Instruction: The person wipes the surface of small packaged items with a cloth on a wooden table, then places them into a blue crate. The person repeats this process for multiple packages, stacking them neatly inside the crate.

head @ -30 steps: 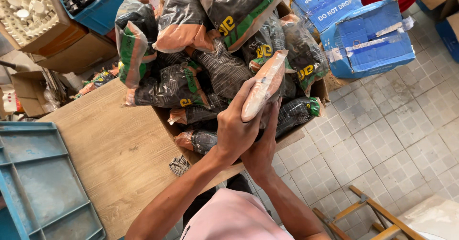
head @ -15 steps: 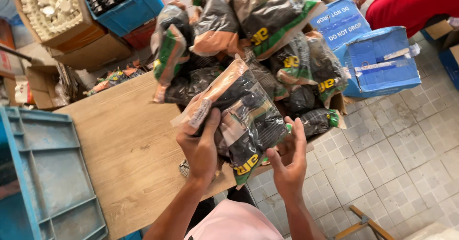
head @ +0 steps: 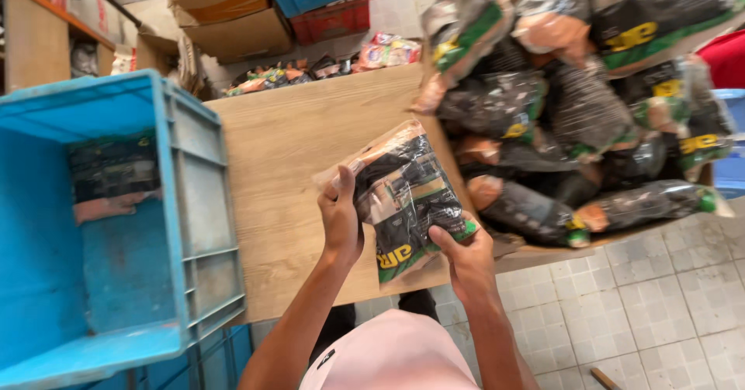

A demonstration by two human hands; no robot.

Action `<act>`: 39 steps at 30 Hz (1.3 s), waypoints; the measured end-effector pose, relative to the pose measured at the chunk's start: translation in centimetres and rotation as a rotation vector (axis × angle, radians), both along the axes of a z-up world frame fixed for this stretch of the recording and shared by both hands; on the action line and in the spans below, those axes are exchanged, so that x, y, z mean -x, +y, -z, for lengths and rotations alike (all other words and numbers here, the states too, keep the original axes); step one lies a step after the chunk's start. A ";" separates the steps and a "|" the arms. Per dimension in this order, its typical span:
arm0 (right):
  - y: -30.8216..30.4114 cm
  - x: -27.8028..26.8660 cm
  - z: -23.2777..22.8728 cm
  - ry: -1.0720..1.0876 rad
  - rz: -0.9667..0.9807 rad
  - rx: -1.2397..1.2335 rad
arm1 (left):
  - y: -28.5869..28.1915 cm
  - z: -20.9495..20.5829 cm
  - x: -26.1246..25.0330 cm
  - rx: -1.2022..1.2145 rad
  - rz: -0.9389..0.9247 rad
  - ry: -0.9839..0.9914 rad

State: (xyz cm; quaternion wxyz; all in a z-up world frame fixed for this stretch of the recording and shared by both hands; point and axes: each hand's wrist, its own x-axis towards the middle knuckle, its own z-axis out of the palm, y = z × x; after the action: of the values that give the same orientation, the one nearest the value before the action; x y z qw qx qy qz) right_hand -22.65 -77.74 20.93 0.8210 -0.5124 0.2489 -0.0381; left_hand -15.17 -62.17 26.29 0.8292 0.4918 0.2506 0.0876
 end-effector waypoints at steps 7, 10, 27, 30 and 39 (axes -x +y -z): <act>9.1 -0.4 5.8 0.200 -0.069 -0.022 | 10.5 9.2 -2.0 0.049 0.043 0.375; 10.9 -1.3 8.8 0.305 -0.201 0.040 | 14.0 17.8 -2.6 0.047 0.126 0.462; 10.0 -0.1 28.6 0.467 -0.695 0.652 | 15.9 24.5 0.5 -1.511 0.722 -0.005; 12.1 -1.5 22.7 0.558 -0.912 0.759 | 16.1 27.1 0.9 -1.568 0.950 -0.092; 12.6 -6.9 12.1 0.454 -1.158 1.045 | 19.5 24.4 2.5 -1.170 1.021 0.140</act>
State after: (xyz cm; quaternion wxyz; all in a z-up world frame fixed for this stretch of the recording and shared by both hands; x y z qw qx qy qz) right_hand -15.71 -65.18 8.84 0.2946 -0.8723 0.0547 0.3864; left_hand -17.68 -42.66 1.86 0.3547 0.9081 -0.0422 -0.2183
